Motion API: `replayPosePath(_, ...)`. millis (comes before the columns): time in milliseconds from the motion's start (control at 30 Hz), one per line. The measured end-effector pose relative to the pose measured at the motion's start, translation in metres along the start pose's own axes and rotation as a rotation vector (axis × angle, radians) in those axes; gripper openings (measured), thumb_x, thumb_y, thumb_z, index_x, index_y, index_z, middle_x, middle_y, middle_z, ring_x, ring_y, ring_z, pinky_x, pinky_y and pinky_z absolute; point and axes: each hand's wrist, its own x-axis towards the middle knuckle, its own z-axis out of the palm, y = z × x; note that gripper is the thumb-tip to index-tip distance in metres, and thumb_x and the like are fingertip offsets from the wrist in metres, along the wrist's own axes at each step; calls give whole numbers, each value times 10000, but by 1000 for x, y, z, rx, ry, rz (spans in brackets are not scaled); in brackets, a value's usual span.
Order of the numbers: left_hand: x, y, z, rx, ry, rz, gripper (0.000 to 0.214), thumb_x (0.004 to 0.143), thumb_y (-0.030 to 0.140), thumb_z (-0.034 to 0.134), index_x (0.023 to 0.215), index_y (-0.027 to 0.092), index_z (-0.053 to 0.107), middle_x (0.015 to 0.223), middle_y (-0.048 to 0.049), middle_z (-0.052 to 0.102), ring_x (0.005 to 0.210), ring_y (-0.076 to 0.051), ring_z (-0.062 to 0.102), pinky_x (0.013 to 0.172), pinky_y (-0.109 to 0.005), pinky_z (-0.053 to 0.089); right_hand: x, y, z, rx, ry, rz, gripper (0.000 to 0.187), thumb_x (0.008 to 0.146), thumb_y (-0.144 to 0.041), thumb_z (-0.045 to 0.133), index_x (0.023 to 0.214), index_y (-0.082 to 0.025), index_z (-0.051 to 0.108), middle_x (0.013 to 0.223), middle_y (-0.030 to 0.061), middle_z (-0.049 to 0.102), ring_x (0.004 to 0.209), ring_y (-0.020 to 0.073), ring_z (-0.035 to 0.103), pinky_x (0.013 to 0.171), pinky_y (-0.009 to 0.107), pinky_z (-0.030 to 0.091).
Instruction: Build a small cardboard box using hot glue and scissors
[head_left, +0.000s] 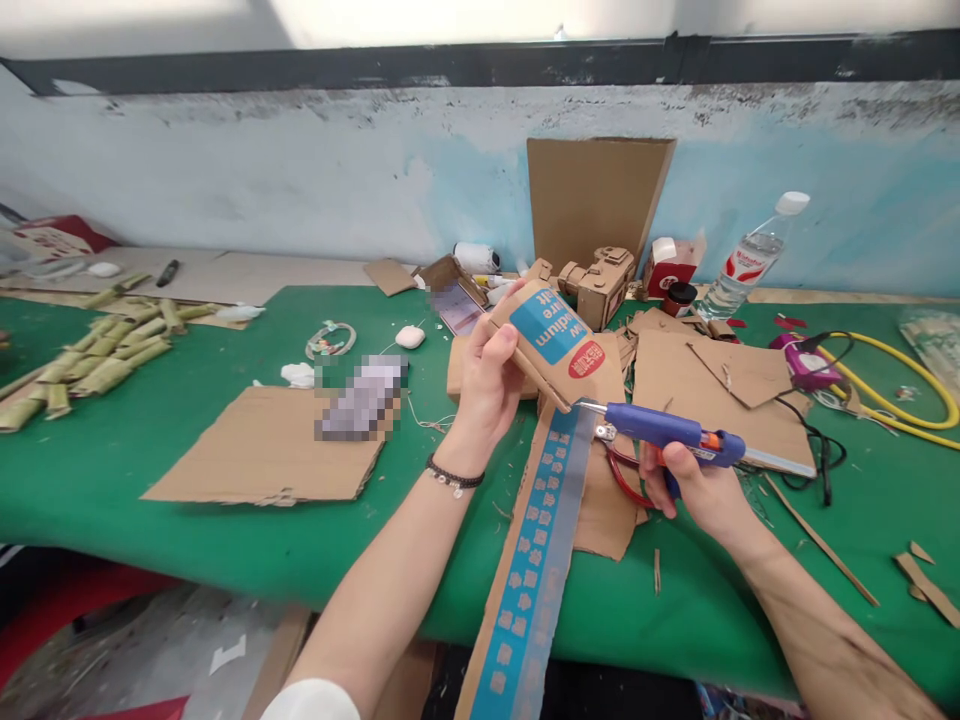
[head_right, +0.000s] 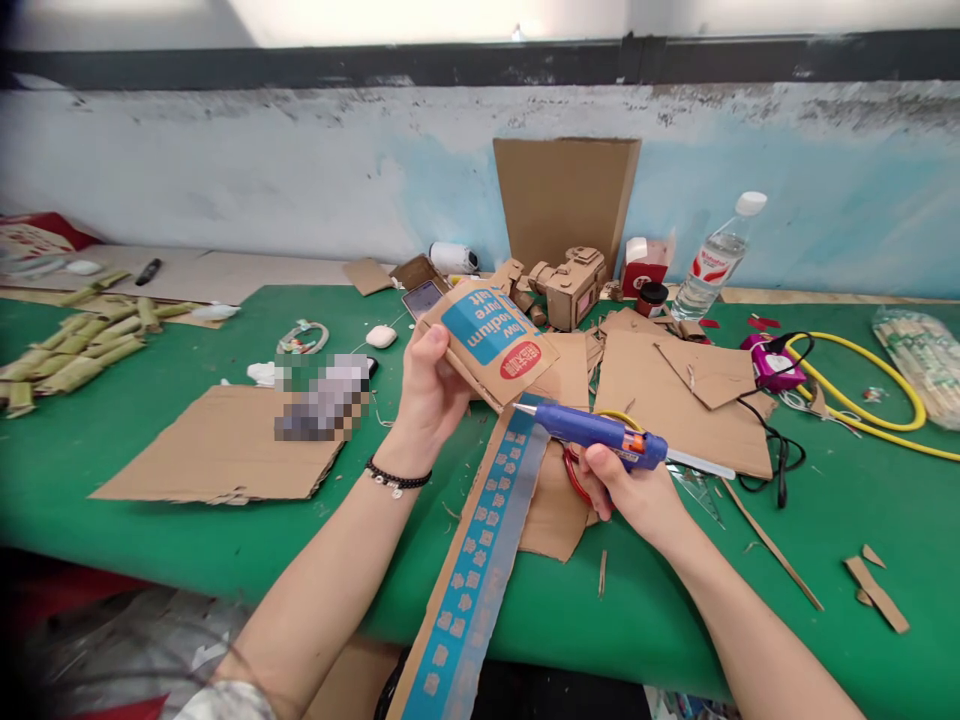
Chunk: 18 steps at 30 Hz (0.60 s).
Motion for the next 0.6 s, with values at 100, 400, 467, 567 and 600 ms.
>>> replayPosePath(100,1,-1,1,-55,48,-48,551,853,606,946,1261,260,810,1347,-75,865,1354,-344,796,1115,-437,679,4,5,-4,47,-66,-55,570,1026,-833,667,901,-281,729,503,-25,570,426,156,476,536,340,446)
replayPosePath(400,6,-8,-3,-191,152,-145,551,805,627,961,1166,252,780,1126,-35,903,1179,-328,864,1100,-460,704,8,24,-15,117,-140,-43,438,999,-738,694,971,-301,684,535,-25,553,375,190,453,485,397,474)
replayPosePath(467,5,-9,-2,-190,167,-158,534,791,608,978,1136,253,779,1094,-28,896,1127,-308,866,1061,-445,710,6,17,-13,136,-100,-35,438,959,-741,722,938,-307,666,570,-16,568,364,187,436,480,420,472)
replayPosePath(567,1,-7,0,-145,118,-144,534,806,597,983,1178,269,785,1151,-25,885,1132,-274,855,1020,-402,703,2,6,-9,145,-18,-19,443,921,-748,743,913,-314,655,699,10,632,376,177,436,487,446,468)
replayPosePath(600,-1,-6,1,-123,88,-131,533,813,587,983,1200,274,792,1207,-29,880,1151,-268,848,1015,-388,699,1,3,-9,135,-3,-16,455,915,-761,741,909,-315,653,750,22,653,384,178,444,493,457,472)
